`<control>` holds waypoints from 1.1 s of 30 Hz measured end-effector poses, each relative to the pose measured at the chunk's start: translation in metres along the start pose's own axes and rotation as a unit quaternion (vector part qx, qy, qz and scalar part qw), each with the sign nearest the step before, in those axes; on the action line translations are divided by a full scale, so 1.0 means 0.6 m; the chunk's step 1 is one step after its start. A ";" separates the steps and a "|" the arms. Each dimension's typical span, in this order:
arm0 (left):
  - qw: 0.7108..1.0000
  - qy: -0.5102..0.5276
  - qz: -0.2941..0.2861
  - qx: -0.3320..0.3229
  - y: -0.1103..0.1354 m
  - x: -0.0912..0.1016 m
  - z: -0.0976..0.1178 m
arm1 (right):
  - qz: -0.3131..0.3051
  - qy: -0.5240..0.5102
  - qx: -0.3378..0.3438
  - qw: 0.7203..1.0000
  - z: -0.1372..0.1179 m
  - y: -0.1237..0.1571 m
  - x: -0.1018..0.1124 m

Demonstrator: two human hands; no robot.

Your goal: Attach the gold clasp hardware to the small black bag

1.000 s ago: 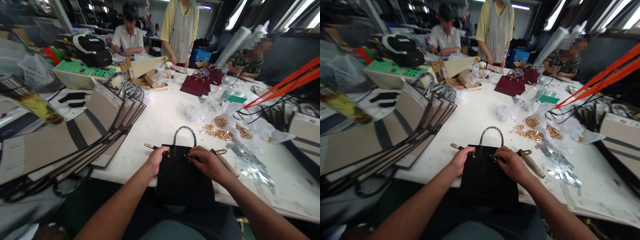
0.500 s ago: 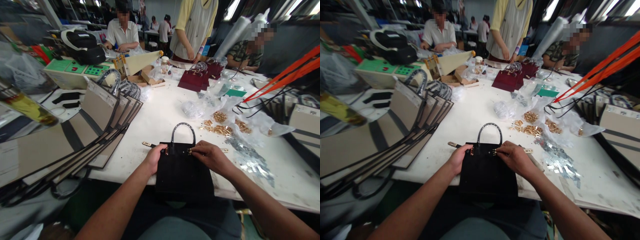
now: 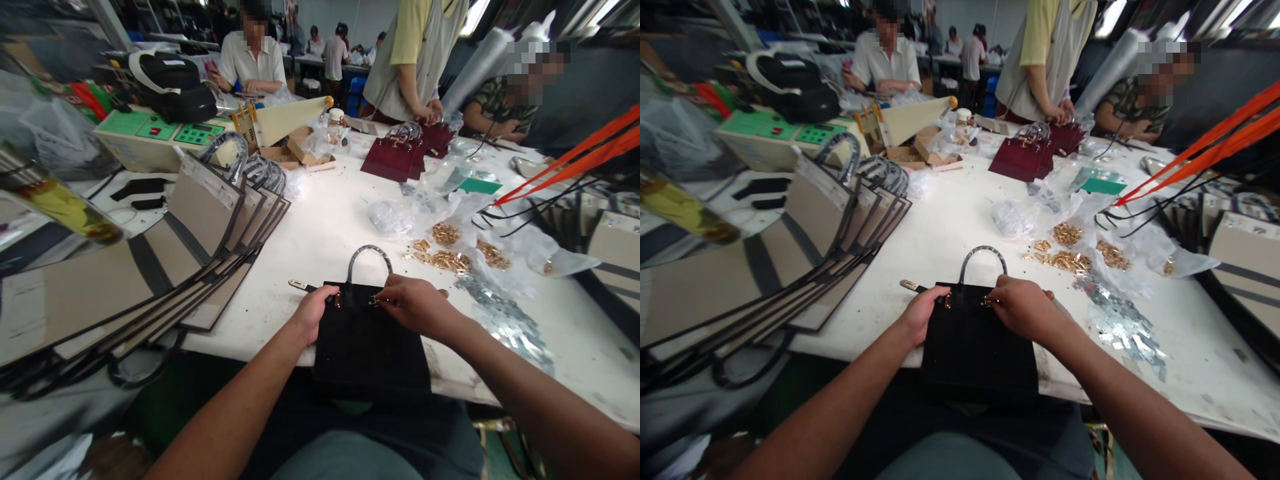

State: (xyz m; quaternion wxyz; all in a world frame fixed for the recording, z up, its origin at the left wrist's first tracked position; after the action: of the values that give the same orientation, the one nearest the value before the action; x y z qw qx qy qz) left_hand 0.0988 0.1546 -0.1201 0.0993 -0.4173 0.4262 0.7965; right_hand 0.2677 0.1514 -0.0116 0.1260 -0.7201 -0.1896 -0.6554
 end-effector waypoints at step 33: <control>0.999 -0.028 0.026 -0.008 0.000 -0.005 0.003 | 0.020 0.002 0.055 0.998 -0.001 -0.006 -0.037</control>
State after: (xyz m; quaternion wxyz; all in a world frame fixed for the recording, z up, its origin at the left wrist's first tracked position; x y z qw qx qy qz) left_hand 0.0994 0.1566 -0.1172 0.0871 -0.3840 0.4275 0.8137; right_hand 0.2642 0.1522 -0.0337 0.1791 -0.7147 -0.2107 -0.6425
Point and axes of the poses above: each hand's wrist, its own y-axis away from the middle knuckle, its own x-axis out of the back of the hand, z = x × y, the point moved 7 cm from there along -y, towards the middle knuckle, and after that the axes turned 8 degrees about y, right-handed, at the moved point
